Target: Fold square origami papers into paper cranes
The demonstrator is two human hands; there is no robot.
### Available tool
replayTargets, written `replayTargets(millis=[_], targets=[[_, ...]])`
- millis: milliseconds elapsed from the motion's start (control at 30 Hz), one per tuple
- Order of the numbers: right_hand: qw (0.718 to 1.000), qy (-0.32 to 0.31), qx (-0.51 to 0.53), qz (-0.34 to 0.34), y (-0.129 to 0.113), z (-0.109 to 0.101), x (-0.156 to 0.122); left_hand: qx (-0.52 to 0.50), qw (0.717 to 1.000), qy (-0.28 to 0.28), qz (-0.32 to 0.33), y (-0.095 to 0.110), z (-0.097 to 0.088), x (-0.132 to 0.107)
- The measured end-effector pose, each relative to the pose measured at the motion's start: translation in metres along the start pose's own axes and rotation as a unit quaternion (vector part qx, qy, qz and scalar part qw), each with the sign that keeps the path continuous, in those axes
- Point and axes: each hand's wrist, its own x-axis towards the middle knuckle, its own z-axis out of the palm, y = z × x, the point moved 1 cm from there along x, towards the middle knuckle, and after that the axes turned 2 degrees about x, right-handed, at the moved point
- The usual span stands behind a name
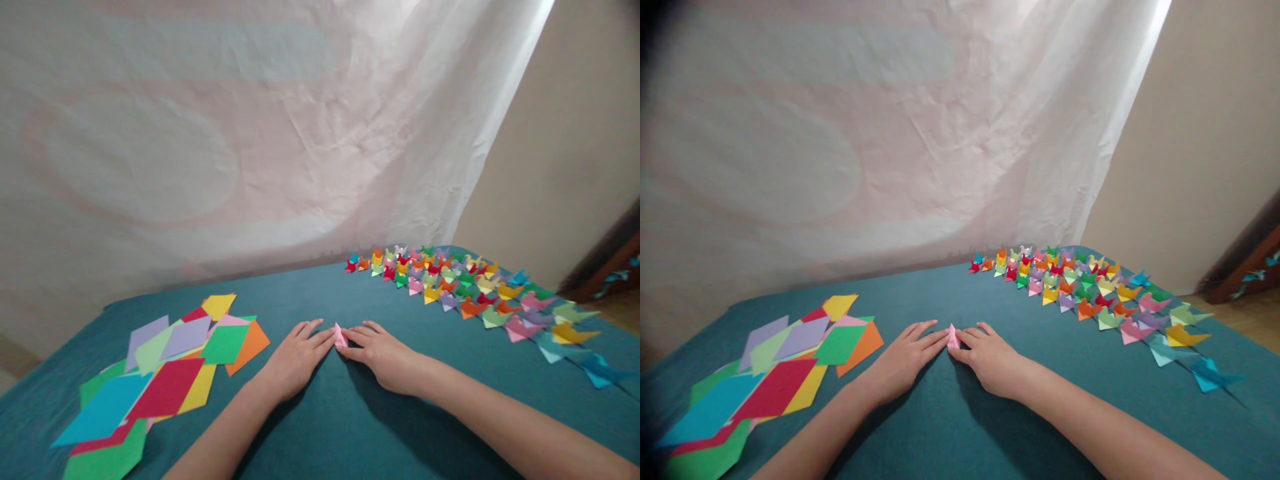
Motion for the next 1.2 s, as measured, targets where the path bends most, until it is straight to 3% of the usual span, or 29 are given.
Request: replayTargets(millis=[533,933,1200], targets=[[0.999,0.009,-0.024,0.018,-0.011,-0.001,-0.001,0.025,0.997,0.014,-0.072,0.006,0.008,0.012],[0.999,0.014,-0.03,0.015,-0.009,0.002,-0.001,-0.064,0.992,0.032,-0.1,0.002,0.01,0.025],[0.998,0.047,-0.044,0.005,-0.011,0.004,-0.002,-0.192,0.945,0.131,-0.228,0.007,0.018,0.02]])
